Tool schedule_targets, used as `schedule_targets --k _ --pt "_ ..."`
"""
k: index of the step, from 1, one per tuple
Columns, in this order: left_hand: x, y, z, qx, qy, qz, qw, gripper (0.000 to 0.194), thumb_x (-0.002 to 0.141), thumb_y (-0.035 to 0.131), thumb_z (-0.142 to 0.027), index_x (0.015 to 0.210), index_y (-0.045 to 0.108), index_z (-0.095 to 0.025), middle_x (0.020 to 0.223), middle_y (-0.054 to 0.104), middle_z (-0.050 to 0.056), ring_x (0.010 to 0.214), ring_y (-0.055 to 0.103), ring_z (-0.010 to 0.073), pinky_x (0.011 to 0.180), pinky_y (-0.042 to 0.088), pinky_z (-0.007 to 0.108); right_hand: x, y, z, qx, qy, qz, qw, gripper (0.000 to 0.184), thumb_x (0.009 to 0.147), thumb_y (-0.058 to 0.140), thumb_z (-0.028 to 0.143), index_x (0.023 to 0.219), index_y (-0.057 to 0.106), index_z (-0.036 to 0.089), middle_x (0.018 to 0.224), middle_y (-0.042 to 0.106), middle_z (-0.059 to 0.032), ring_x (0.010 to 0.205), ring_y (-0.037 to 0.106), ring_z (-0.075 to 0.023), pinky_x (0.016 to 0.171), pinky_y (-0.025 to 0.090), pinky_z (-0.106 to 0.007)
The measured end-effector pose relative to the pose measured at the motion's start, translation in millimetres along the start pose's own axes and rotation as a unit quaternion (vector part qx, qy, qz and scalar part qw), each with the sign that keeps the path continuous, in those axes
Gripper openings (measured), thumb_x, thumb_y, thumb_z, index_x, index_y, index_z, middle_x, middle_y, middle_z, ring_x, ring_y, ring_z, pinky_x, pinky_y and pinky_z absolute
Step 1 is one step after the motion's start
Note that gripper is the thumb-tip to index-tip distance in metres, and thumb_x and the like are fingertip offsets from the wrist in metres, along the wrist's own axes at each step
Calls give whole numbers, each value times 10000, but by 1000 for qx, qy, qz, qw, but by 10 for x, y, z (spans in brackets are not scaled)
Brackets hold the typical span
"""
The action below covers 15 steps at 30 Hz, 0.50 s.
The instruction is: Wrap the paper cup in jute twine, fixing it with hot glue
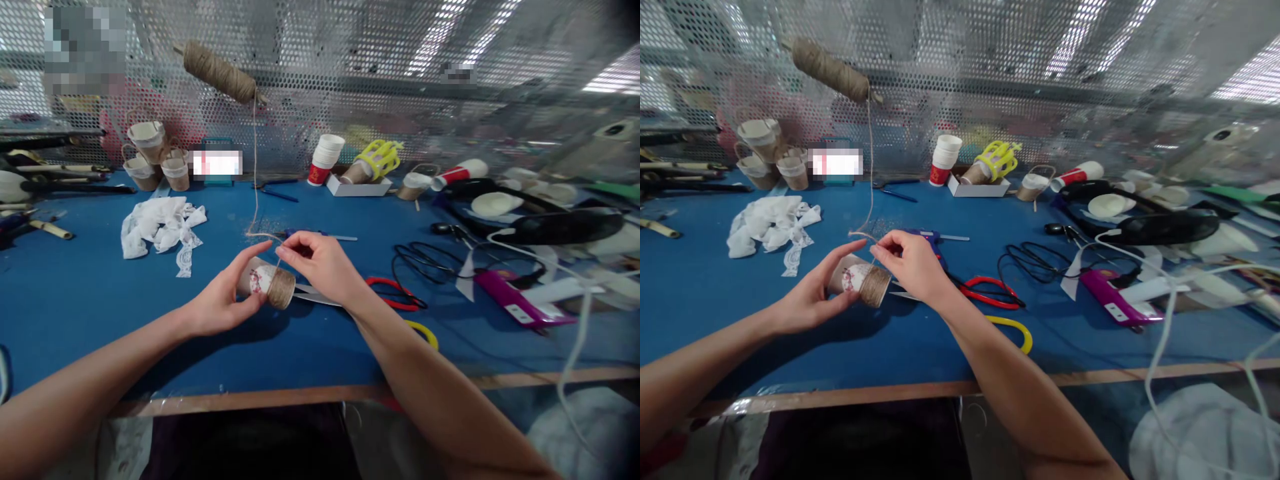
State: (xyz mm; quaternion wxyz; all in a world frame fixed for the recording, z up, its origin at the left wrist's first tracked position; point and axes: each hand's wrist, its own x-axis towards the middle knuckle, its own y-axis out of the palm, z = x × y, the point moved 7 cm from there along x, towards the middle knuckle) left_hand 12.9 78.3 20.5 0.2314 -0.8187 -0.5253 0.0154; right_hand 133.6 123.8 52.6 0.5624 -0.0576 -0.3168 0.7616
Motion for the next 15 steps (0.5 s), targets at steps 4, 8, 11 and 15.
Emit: schedule_targets --k 4,8,11,15 --pt "-20 15 -17 2 4 5 1000 596 794 498 -173 1327 233 -218 958 526 40 682 480 102 636 436 221 -15 19 -45 13 18 8 1000 185 758 550 316 670 549 153 588 531 25 534 450 -84 518 359 -227" --pt "-38 36 -26 2 11 15 1000 596 802 489 -159 1331 226 -234 960 538 41 707 497 110 646 441 219 -42 23 -66 33 31 14 999 187 753 557 316 662 543 153 582 522 27 533 450 -82 511 361 -223" --pt "-51 35 -40 11 18 10 1000 588 807 491 -166 1329 233 -243 967 548 40 718 505 112 653 445 216 -62 34 -87 43 38 21 998 192 758 553 322 671 547 151 597 530 21 549 463 -85 516 368 -221" --pt "-69 25 -66 31 30 -2 999 591 794 507 -148 1322 257 -239 1013 543 41 754 519 114 716 450 230 -85 56 -97 62 38 33 997 208 766 546 337 680 551 148 612 539 18 561 475 -85 517 371 -217"
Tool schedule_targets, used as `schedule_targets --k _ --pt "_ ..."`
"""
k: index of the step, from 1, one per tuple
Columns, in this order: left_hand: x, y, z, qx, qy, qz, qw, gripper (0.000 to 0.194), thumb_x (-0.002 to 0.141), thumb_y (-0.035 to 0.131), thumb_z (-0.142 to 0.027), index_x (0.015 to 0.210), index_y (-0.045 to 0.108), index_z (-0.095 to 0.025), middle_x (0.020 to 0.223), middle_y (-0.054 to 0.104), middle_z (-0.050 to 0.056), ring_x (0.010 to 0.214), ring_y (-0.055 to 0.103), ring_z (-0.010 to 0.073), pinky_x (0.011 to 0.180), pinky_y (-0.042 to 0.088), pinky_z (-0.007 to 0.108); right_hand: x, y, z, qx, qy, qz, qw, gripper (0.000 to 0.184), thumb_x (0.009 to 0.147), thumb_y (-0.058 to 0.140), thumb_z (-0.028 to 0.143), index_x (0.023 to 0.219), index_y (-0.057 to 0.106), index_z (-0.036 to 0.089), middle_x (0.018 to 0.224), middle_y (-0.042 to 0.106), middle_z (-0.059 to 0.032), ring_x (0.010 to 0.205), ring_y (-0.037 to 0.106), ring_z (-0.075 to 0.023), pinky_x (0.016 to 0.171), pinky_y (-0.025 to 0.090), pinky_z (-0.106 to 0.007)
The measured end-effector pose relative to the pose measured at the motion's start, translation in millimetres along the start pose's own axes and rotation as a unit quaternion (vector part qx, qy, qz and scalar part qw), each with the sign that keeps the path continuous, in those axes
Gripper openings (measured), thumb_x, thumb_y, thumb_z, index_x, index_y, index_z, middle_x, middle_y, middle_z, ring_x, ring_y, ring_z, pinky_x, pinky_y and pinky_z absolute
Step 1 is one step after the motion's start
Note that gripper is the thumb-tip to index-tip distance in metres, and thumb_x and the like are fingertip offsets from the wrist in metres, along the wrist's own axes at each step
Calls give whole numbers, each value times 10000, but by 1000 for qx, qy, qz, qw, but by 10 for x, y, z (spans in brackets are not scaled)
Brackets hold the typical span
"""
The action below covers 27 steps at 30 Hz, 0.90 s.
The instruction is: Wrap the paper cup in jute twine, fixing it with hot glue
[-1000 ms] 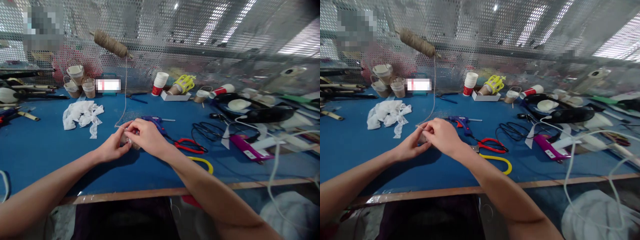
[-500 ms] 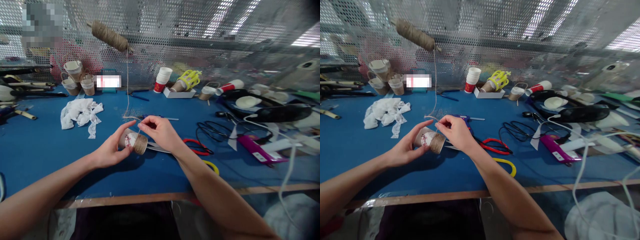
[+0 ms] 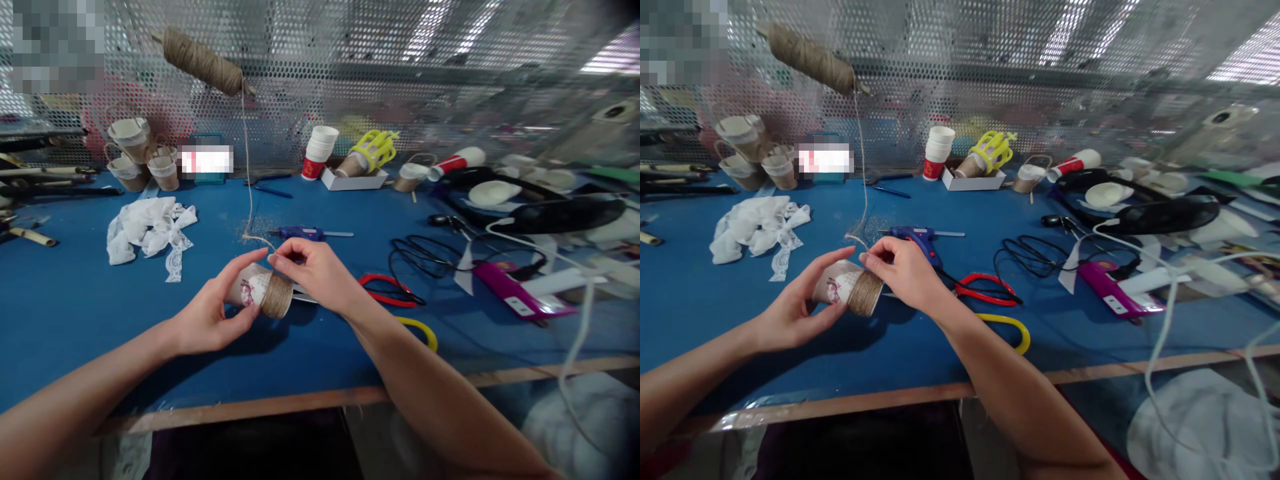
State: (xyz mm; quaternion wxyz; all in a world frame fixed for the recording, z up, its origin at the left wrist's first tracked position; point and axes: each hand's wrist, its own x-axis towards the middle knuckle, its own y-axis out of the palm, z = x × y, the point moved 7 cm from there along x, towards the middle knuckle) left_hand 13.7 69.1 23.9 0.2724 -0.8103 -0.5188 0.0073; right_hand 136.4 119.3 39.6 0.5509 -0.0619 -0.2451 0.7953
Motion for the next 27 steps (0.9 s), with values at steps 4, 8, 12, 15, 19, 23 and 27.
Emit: schedule_targets --k 4,8,12,15,19,23,27 --pt "-11 10 -18 8 6 4 1000 604 788 507 -139 1325 246 -228 996 560 44 736 529 114 680 460 219 -10 27 -11 25 12 11 1000 196 750 570 328 680 551 146 609 540 23 553 472 -80 516 369 -214" --pt "-21 11 -51 22 19 2 1000 596 795 494 -140 1329 243 -228 1043 567 55 747 550 116 674 470 214 -16 53 -39 52 37 21 998 185 728 597 325 683 548 152 609 539 28 552 474 -83 519 372 -218" --pt "-39 8 -106 57 63 -10 996 603 787 491 -115 1330 253 -225 1226 500 88 959 558 159 831 457 255 -37 85 -76 96 66 33 993 168 707 613 309 689 544 157 613 529 35 556 475 -83 518 372 -219" --pt "-49 29 -145 76 102 1 992 624 770 488 -85 1336 253 -203 1262 484 114 1057 535 185 880 445 286 -53 120 -122 157 96 37 982 183 663 643 308 687 543 156 609 530 38 561 475 -79 530 374 -218" --pt "-45 27 -184 79 132 5 988 658 749 491 -63 1342 247 -210 1240 513 109 1076 533 191 890 440 294 -56 158 -185 220 128 31 967 217 608 682 309 661 538 154 575 517 51 542 464 -67 532 370 -214" --pt "-27 12 -147 50 101 6 994 651 743 520 -98 1330 267 -226 1244 500 96 1029 540 201 846 449 282 -46 175 -207 221 133 21 966 190 635 662 290 648 524 159 573 514 53 525 459 -63 510 364 -210" --pt "-11 -2 -45 -8 19 8 1000 582 773 508 -148 1309 297 -227 1001 577 50 709 535 119 620 441 209 -44 192 -231 187 148 18 971 154 704 603 277 658 509 163 553 502 53 494 455 -65 470 353 -209"
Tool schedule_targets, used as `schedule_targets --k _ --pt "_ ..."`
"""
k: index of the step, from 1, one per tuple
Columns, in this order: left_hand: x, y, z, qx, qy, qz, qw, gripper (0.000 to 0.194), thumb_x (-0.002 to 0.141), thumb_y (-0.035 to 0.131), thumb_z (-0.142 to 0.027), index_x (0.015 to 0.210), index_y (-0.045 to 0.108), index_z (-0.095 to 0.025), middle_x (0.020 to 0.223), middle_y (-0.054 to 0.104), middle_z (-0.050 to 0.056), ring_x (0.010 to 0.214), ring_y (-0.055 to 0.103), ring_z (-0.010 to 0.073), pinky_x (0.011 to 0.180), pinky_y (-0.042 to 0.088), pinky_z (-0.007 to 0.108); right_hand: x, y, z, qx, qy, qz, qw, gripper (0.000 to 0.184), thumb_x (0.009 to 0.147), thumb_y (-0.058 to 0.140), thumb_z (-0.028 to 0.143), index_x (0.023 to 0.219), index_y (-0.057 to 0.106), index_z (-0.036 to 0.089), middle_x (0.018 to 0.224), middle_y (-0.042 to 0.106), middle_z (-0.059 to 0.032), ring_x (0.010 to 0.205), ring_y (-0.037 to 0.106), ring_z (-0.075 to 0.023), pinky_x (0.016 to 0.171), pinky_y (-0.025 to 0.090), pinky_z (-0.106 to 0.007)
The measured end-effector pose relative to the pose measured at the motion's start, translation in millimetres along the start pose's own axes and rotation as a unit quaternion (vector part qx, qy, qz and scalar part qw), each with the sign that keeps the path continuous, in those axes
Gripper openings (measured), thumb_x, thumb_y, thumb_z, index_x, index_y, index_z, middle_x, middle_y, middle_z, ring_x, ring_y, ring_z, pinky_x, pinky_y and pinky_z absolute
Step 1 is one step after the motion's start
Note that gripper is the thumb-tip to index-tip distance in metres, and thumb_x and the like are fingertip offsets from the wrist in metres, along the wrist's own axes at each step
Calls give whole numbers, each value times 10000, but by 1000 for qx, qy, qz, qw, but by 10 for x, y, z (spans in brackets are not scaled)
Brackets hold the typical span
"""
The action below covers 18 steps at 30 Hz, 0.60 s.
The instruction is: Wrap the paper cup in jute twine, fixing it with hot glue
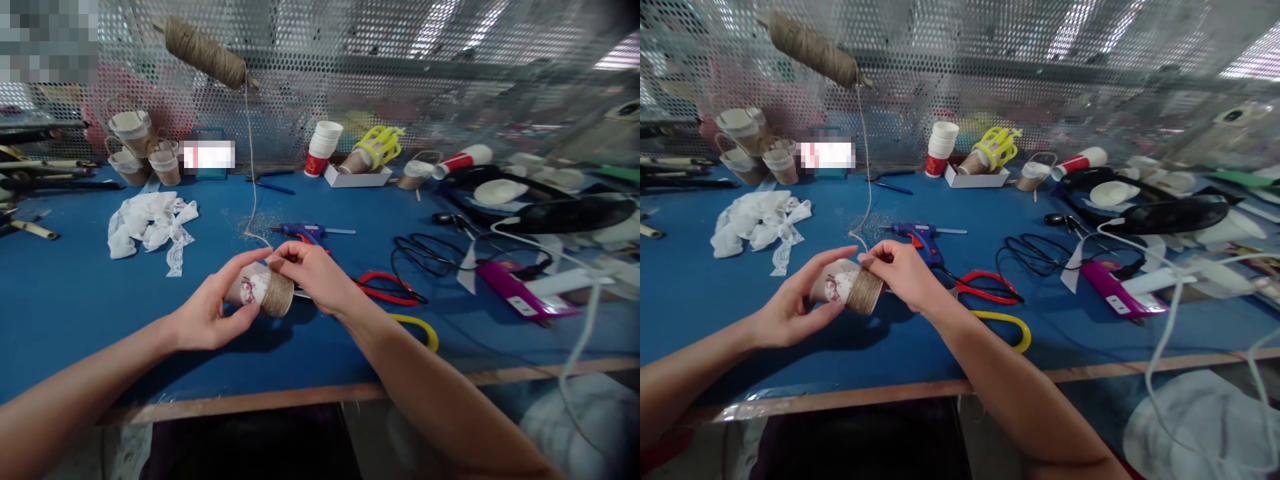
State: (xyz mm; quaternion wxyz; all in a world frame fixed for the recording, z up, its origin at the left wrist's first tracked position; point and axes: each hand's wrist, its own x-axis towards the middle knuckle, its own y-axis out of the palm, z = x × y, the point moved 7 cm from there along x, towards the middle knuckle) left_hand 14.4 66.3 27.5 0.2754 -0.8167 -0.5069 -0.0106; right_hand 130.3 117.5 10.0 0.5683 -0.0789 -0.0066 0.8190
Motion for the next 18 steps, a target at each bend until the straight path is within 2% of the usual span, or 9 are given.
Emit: schedule_targets --k 2,5,11,16,18 --pt "1 -7 21 -35 -22 -1 999 543 795 496 -175 1301 307 -232 910 562 22 631 479 91 580 412 193 2 7 -3 -5 -5 0 1000 158 715 596 283 663 507 162 550 499 52 491 460 -66 463 353 -207" --pt "3 -21 32 -69 -44 -7 997 513 819 490 -239 1300 312 -237 866 538 5 624 450 90 576 399 191 -5 20 -1 -12 -19 4 1000 171 721 591 305 679 513 159 553 495 51 489 464 -69 458 356 -207" --pt "15 -74 99 -57 -100 -51 992 417 876 388 -327 1278 382 -217 1024 542 49 791 487 133 721 414 239 -31 47 51 -77 -69 5 995 199 745 562 342 688 511 158 584 480 43 504 445 -75 473 357 -222" --pt "28 -8 210 -124 -150 -29 980 446 867 408 -321 1294 343 -209 858 539 18 685 469 106 616 412 209 -64 18 188 -176 -139 -39 974 177 776 540 300 669 510 161 631 508 20 590 457 -95 557 369 -238" --pt "35 7 227 -132 -152 -23 979 444 862 419 -303 1290 344 -212 859 529 14 685 466 102 623 407 208 -77 18 216 -192 -151 -40 969 169 785 532 291 675 513 164 637 515 17 604 462 -100 575 374 -240"
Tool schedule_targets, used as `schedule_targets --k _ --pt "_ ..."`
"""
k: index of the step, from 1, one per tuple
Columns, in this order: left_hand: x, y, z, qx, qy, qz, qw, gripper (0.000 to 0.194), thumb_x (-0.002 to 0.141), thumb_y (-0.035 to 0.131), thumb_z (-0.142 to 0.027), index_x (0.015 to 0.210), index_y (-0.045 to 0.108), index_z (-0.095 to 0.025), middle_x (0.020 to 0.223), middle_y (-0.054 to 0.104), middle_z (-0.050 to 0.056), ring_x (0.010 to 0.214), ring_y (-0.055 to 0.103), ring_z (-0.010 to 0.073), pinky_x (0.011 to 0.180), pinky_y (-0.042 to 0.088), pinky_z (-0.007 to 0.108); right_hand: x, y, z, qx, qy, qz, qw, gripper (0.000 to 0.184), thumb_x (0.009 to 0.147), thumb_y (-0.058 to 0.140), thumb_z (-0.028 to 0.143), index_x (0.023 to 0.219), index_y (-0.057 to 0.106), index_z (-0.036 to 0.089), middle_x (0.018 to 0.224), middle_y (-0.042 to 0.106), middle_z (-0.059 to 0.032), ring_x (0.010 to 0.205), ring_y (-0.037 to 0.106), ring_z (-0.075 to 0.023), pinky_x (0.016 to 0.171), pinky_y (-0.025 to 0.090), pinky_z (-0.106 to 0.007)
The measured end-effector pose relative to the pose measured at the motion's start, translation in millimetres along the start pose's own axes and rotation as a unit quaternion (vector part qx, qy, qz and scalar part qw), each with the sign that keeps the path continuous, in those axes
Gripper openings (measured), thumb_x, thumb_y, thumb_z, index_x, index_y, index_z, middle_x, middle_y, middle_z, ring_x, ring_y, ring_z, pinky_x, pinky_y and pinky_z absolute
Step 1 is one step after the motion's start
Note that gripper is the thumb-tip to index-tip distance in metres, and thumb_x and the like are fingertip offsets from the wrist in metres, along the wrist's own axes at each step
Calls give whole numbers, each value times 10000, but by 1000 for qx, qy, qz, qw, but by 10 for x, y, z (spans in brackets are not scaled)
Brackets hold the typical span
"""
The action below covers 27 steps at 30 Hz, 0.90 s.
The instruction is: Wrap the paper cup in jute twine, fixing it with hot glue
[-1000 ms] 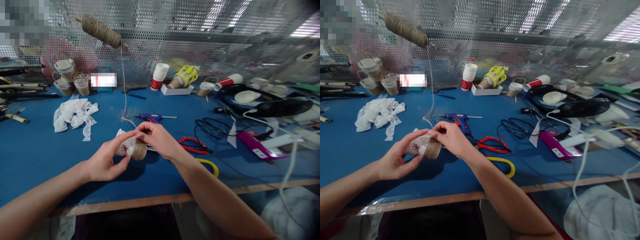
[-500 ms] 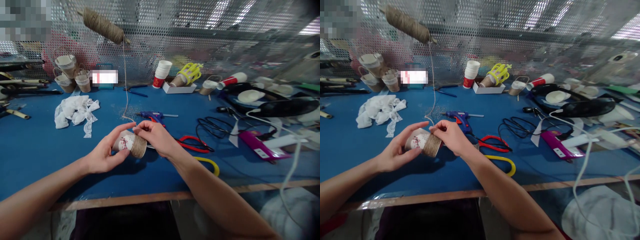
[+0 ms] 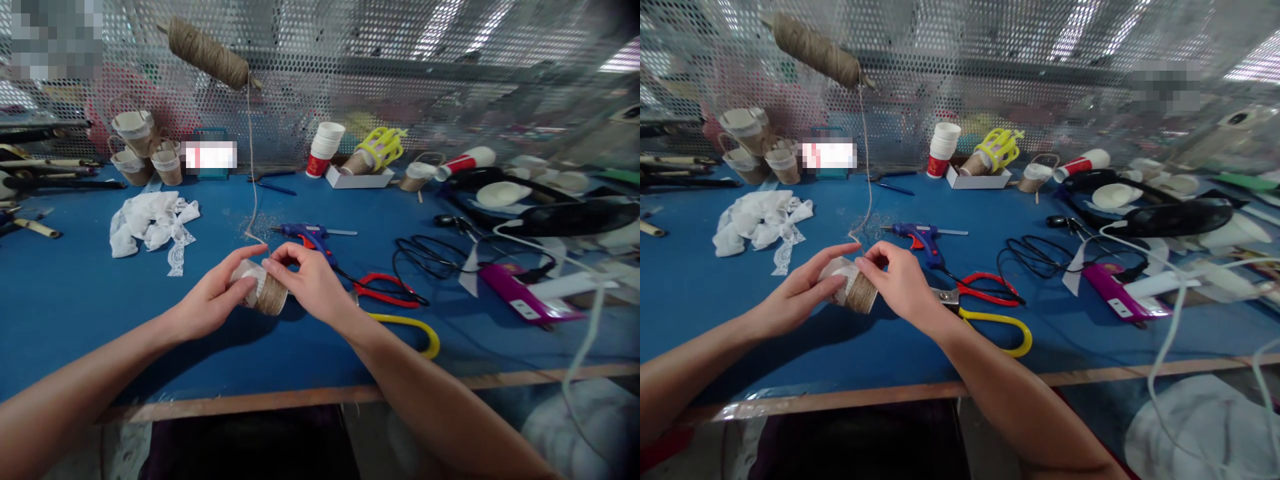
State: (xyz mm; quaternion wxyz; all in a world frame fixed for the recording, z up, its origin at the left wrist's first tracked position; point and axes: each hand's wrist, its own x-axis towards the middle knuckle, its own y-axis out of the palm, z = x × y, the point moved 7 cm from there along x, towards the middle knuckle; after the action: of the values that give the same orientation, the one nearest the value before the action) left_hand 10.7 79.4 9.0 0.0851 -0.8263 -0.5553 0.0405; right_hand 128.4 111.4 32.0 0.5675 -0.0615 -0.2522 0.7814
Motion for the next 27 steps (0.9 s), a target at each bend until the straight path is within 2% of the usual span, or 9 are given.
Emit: schedule_targets --k 10,19,25,27 --pt "-18 6 -52 59 35 20 997 429 870 398 -243 1292 323 -214 1013 537 35 790 491 118 723 412 227 -37 -24 9 9 -23 11 1000 166 811 508 296 705 520 169 667 518 15 610 466 -92 589 398 -225" --pt "-59 30 -101 180 99 11 979 452 885 377 -249 1323 269 -217 1037 566 51 736 514 114 681 411 227 -43 -25 -15 -2 3 4 1000 111 780 532 268 728 526 170 719 547 -5 659 503 -113 620 421 -252" --pt "-57 33 -110 152 86 8 985 490 865 430 -288 1321 267 -213 803 561 5 621 475 108 574 394 210 -27 -22 -52 15 17 -2 1000 152 757 562 310 700 526 174 684 548 0 634 512 -115 586 426 -253" --pt "-48 36 -101 139 73 11 988 507 856 451 -301 1319 263 -218 802 548 3 617 463 105 567 392 205 -23 -10 -65 12 14 -2 1000 160 758 562 316 693 520 175 678 549 2 633 515 -115 588 427 -256"
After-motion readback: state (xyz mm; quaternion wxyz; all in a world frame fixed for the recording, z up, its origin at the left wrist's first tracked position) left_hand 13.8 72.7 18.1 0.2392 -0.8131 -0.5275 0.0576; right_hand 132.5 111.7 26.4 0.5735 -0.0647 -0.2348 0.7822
